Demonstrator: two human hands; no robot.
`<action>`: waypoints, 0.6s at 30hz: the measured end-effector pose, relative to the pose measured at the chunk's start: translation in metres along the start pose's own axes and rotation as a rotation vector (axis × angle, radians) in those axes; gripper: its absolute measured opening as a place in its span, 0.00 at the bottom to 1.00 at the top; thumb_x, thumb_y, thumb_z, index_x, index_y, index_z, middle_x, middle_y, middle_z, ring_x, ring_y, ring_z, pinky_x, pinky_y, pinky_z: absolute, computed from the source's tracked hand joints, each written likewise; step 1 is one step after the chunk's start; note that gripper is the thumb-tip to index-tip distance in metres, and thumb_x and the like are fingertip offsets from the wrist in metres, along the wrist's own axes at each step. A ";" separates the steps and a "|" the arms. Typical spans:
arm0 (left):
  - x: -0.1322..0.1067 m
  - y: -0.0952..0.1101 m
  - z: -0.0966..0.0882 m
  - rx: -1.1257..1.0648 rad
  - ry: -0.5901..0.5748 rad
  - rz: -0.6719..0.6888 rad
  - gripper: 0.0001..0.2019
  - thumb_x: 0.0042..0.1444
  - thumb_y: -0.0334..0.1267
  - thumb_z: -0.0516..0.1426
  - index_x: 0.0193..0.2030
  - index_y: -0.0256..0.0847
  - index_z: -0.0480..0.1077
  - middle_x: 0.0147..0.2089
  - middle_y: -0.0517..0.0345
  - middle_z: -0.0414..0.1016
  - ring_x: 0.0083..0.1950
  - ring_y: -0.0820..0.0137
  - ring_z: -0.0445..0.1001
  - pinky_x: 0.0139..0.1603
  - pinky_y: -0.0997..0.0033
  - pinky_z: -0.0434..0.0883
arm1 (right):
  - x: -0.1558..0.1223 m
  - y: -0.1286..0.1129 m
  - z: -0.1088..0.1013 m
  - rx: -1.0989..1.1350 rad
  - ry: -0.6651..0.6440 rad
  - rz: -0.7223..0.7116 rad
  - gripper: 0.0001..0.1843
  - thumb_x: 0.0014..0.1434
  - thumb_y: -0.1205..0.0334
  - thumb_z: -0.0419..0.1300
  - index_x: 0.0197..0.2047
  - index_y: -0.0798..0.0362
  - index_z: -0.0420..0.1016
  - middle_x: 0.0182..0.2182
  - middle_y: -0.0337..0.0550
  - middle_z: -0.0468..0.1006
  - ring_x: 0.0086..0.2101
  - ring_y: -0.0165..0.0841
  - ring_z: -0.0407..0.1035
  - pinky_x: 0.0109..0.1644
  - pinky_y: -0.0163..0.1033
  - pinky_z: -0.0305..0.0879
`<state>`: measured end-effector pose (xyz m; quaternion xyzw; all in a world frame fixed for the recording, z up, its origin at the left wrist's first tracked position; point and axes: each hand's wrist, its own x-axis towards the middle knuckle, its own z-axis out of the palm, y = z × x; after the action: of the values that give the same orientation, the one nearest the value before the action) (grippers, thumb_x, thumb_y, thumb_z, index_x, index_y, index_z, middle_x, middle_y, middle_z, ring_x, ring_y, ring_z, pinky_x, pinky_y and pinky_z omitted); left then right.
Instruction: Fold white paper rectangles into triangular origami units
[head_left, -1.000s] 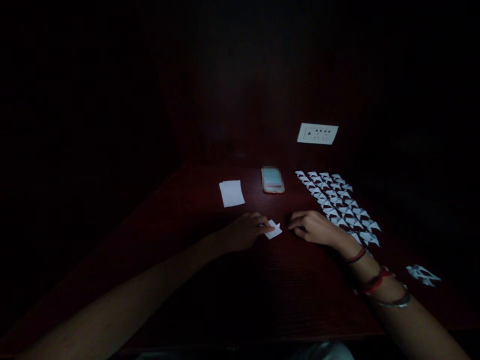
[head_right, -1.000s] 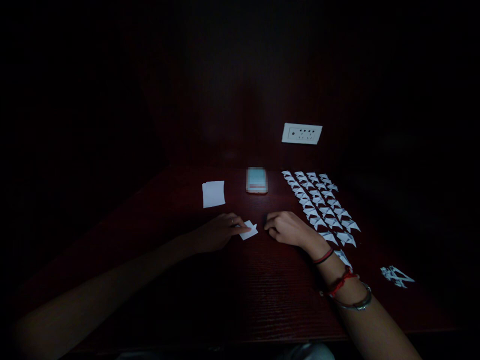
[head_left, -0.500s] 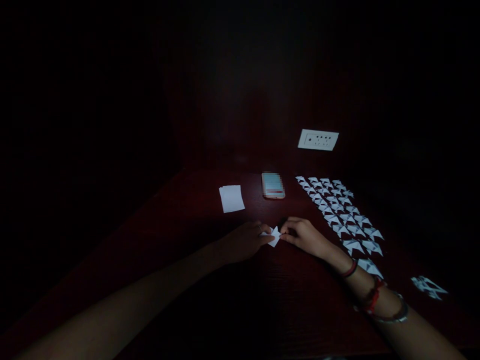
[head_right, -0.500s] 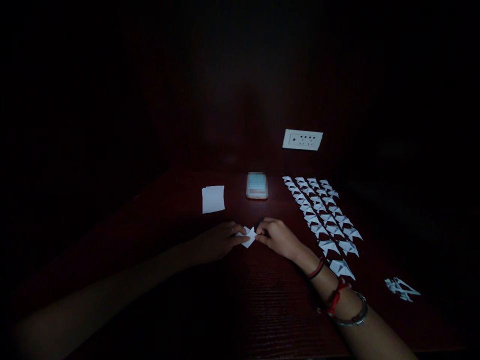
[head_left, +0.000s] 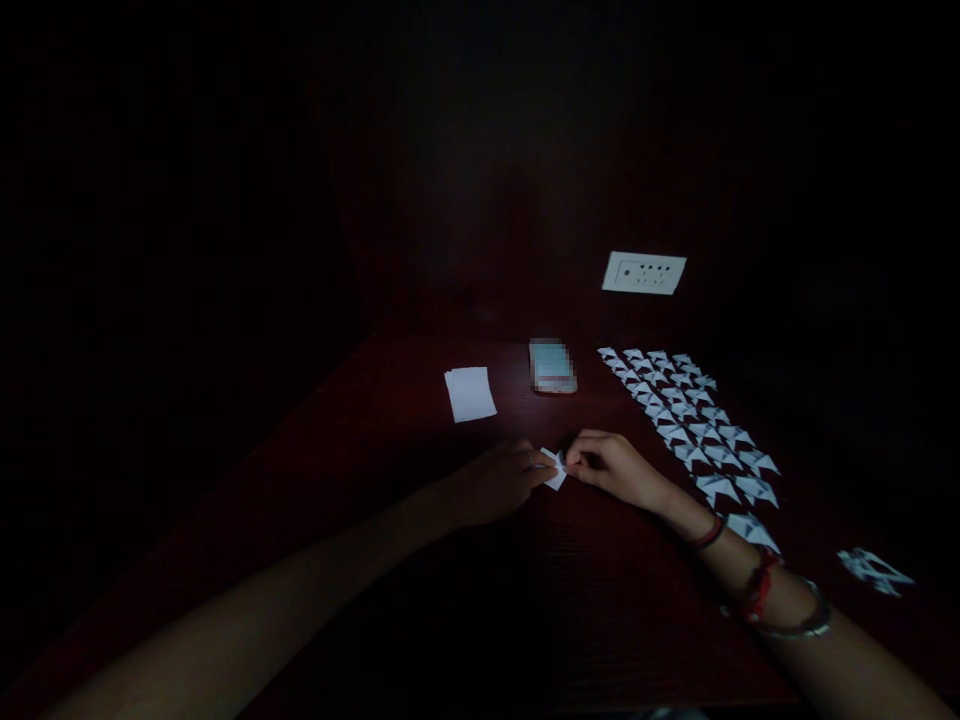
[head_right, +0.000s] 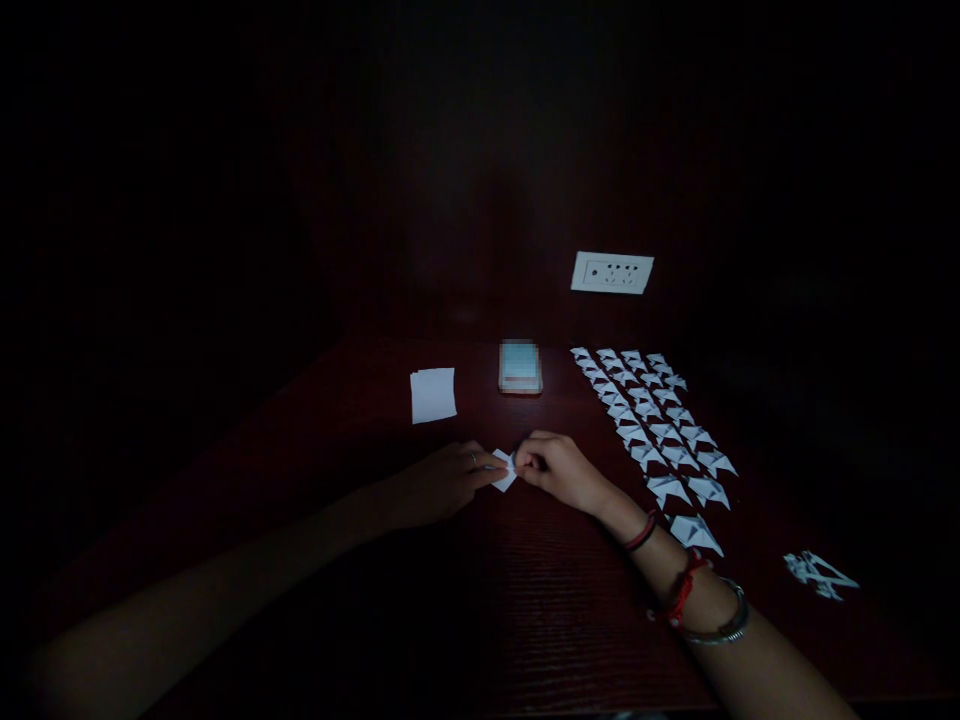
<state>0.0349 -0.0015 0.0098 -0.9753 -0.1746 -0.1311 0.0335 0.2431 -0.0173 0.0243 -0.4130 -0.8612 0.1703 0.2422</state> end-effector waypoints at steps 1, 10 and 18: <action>0.000 0.000 -0.001 -0.006 -0.003 0.003 0.16 0.56 0.27 0.47 0.51 0.38 0.59 0.51 0.56 0.63 0.48 0.69 0.60 0.49 0.69 0.58 | 0.000 -0.001 0.000 -0.003 -0.002 -0.017 0.04 0.51 0.69 0.53 0.28 0.55 0.69 0.27 0.39 0.68 0.26 0.25 0.62 0.31 0.30 0.58; 0.001 0.002 -0.006 -0.026 -0.005 0.021 0.17 0.53 0.24 0.47 0.51 0.36 0.59 0.51 0.55 0.63 0.49 0.69 0.59 0.51 0.70 0.56 | -0.003 -0.004 -0.002 -0.070 -0.091 -0.138 0.07 0.52 0.71 0.51 0.31 0.55 0.69 0.30 0.40 0.70 0.31 0.27 0.65 0.37 0.32 0.60; 0.001 0.002 -0.006 -0.026 -0.048 -0.021 0.20 0.52 0.24 0.47 0.53 0.36 0.55 0.50 0.53 0.63 0.47 0.68 0.60 0.48 0.69 0.58 | -0.002 -0.004 -0.004 -0.139 -0.142 -0.230 0.08 0.54 0.69 0.50 0.32 0.56 0.71 0.32 0.43 0.71 0.33 0.29 0.66 0.39 0.33 0.61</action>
<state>0.0347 -0.0033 0.0155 -0.9766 -0.1840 -0.1105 0.0153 0.2440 -0.0211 0.0289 -0.3144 -0.9275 0.1104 0.1694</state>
